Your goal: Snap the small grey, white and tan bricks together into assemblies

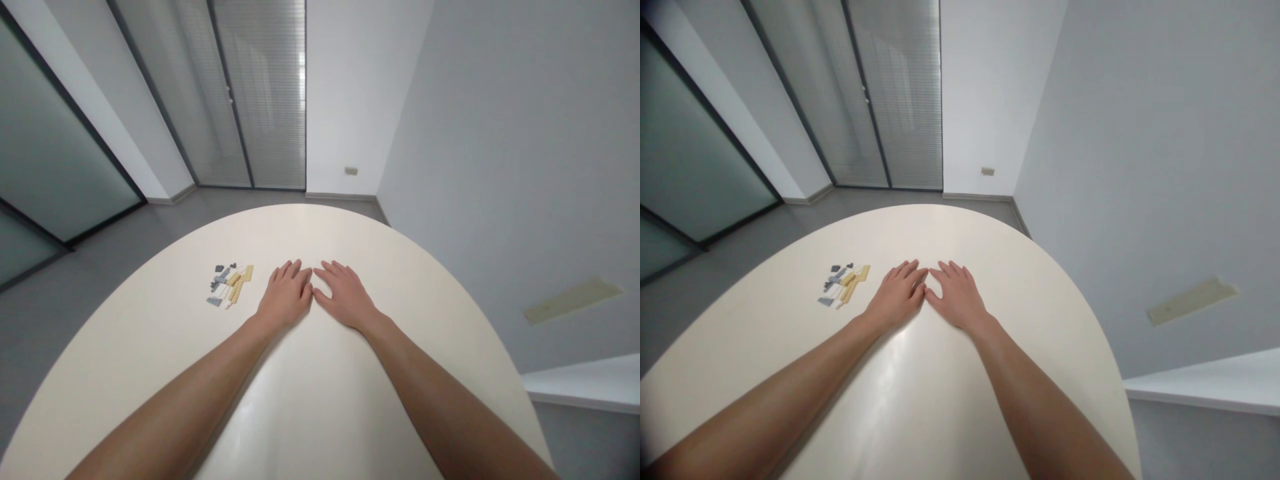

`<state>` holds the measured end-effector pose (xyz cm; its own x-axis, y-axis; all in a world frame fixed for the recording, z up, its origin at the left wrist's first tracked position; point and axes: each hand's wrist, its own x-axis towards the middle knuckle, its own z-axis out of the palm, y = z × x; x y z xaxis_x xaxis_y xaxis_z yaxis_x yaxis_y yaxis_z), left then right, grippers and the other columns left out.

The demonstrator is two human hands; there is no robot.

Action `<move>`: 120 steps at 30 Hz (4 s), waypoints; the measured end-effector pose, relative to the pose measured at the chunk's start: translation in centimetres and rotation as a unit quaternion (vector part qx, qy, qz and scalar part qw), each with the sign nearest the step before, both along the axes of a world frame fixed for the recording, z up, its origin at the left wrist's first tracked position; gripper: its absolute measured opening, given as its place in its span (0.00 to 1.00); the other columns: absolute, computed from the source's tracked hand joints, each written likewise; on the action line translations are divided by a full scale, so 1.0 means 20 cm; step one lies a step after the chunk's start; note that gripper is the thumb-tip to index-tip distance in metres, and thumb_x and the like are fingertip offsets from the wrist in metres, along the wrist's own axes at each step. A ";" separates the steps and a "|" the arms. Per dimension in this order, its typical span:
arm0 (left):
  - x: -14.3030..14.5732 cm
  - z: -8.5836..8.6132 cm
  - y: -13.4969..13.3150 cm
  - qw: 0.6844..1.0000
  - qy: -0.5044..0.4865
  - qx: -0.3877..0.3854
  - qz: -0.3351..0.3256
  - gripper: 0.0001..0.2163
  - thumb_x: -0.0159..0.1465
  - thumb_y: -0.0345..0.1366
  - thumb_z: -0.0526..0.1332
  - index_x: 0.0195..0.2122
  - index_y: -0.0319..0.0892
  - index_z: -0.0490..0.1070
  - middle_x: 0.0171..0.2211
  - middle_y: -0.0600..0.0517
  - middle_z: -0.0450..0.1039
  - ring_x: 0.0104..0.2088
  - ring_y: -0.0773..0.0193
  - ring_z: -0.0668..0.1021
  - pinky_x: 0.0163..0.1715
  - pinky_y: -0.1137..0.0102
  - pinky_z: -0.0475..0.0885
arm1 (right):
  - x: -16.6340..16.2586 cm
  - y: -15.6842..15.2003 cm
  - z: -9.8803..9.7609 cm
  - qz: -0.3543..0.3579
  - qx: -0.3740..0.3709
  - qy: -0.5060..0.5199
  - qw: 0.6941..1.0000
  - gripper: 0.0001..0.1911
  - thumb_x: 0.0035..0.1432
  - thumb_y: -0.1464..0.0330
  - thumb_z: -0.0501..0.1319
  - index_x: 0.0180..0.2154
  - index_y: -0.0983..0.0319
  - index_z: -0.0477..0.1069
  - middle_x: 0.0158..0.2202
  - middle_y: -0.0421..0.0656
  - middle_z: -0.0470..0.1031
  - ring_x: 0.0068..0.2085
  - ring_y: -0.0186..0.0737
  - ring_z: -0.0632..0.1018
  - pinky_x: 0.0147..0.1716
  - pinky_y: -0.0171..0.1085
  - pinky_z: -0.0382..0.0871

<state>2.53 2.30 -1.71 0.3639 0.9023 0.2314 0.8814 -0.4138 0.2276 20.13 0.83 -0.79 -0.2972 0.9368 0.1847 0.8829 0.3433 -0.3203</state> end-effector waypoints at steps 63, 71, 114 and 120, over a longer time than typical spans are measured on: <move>-0.04 0.02 0.02 0.997 -0.028 0.065 0.025 0.15 0.69 0.34 0.54 0.53 0.37 0.71 0.58 0.38 0.72 0.61 0.49 0.71 0.63 0.54 0.65 | 0.02 0.02 -0.02 0.004 0.002 0.000 1.000 0.28 0.68 0.56 0.56 0.65 0.59 0.65 0.70 0.48 0.60 0.71 0.52 0.58 0.69 0.55 0.49; -0.04 0.02 0.03 0.998 -0.049 0.044 -0.017 0.16 0.69 0.33 0.54 0.57 0.39 0.68 0.57 0.42 0.73 0.57 0.52 0.75 0.59 0.56 0.68 | 0.02 0.02 -0.03 0.006 0.007 0.002 1.000 0.28 0.68 0.56 0.55 0.65 0.59 0.65 0.70 0.48 0.60 0.71 0.51 0.58 0.69 0.55 0.49; -0.02 0.03 0.01 0.996 -0.072 0.023 -0.047 0.16 0.70 0.30 0.53 0.56 0.44 0.70 0.57 0.47 0.73 0.58 0.56 0.73 0.57 0.61 0.71 | 0.03 0.02 -0.03 0.010 0.003 0.003 1.000 0.29 0.68 0.56 0.54 0.66 0.59 0.64 0.70 0.46 0.61 0.71 0.53 0.58 0.69 0.56 0.49; -0.03 0.02 0.02 0.996 -0.071 0.032 -0.052 0.15 0.69 0.31 0.53 0.55 0.43 0.71 0.57 0.47 0.74 0.57 0.55 0.74 0.56 0.60 0.72 | 0.03 0.02 -0.03 0.011 0.008 -0.001 1.000 0.29 0.68 0.56 0.54 0.65 0.60 0.64 0.70 0.46 0.61 0.71 0.53 0.58 0.69 0.56 0.49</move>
